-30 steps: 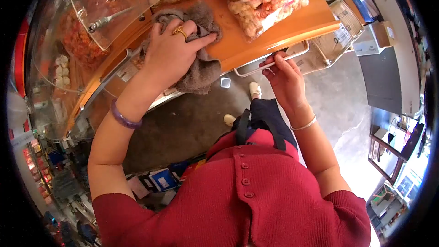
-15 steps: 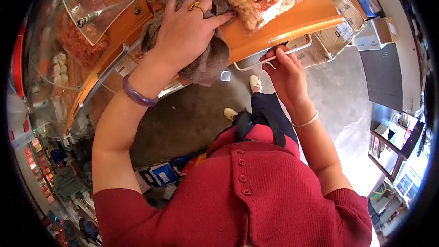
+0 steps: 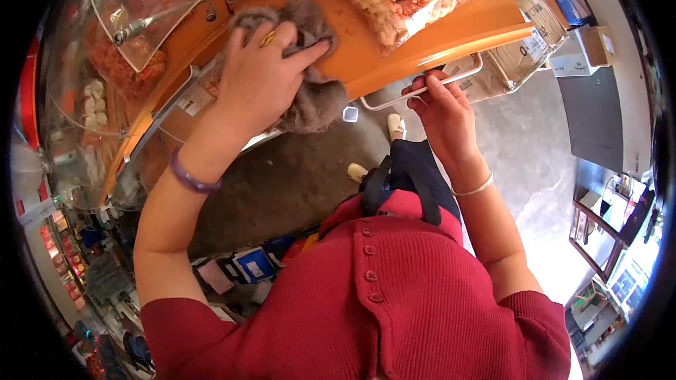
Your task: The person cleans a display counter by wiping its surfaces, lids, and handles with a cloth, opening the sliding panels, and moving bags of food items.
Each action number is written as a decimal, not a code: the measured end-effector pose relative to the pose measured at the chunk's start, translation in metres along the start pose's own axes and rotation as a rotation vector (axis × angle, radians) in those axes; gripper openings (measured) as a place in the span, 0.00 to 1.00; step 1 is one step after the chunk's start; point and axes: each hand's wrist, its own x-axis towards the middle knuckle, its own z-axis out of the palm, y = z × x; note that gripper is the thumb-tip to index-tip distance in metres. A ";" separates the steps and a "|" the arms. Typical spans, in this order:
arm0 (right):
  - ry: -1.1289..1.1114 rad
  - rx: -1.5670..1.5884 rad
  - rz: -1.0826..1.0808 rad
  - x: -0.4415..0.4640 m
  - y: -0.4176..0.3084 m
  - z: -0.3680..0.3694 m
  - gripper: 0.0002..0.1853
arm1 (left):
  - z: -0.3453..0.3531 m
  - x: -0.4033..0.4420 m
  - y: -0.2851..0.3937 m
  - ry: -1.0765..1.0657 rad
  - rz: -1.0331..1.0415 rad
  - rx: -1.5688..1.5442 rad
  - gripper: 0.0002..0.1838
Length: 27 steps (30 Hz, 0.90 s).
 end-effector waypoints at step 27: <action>0.042 -0.044 -0.028 -0.008 -0.001 0.003 0.09 | 0.001 0.035 0.010 -0.037 -0.034 0.065 0.21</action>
